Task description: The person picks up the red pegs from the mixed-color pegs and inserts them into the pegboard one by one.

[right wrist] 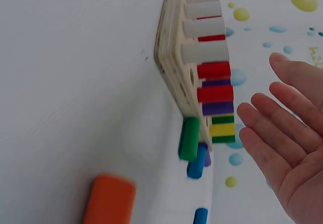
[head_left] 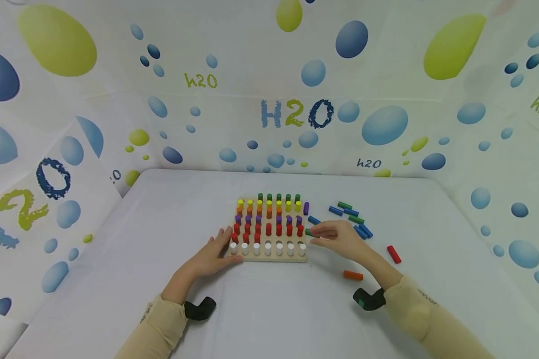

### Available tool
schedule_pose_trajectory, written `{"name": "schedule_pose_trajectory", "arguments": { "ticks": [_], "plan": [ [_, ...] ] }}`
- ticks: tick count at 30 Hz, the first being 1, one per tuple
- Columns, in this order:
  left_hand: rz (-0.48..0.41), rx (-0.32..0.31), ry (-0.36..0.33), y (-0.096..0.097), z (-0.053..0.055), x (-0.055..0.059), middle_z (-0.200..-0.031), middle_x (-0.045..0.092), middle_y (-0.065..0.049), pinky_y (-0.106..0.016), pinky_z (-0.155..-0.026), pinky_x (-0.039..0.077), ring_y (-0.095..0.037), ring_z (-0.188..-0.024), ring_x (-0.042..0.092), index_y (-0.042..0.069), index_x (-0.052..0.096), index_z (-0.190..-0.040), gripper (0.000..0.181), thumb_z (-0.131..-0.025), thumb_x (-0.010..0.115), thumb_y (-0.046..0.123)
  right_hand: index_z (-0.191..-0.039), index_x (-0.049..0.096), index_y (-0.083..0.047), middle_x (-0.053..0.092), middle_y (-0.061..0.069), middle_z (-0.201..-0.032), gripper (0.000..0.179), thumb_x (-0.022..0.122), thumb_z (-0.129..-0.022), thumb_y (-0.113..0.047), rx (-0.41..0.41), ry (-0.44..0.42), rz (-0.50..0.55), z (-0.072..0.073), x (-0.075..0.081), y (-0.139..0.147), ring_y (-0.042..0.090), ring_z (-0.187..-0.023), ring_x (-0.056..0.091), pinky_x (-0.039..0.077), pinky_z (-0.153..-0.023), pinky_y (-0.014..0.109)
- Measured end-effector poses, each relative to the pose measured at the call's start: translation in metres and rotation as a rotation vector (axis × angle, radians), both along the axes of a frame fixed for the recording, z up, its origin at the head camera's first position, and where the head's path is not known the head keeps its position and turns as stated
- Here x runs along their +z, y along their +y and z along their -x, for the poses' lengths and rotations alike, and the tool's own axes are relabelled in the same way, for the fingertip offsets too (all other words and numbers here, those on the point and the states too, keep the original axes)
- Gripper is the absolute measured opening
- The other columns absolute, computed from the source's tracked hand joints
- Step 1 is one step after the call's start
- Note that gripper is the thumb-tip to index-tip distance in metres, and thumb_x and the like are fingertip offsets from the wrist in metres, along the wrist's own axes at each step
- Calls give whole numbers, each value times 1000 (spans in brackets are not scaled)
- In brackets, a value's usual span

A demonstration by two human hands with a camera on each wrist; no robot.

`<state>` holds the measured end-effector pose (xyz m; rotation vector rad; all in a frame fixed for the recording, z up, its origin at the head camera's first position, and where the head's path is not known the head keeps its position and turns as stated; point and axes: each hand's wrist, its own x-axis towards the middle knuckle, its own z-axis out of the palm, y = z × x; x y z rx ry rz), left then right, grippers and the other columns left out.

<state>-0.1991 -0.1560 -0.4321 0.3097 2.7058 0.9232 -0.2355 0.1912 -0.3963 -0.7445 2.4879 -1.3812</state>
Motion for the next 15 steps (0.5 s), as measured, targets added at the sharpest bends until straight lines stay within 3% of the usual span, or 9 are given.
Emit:
{"name": "schedule_pose_trajectory", "arguments": {
  "ticks": [15],
  "plan": [
    [-4,12,-8,-1,-5,1,-151,11,-16,-47,-110,1,-30,-138,1,0,12,-145,96,-81,60,53,-110,65,-3,66,11,-106,41,68,-82,-33,-54,-4,-82,-25,-14,42,21,-96,63,52,-79,27]
  ]
}}
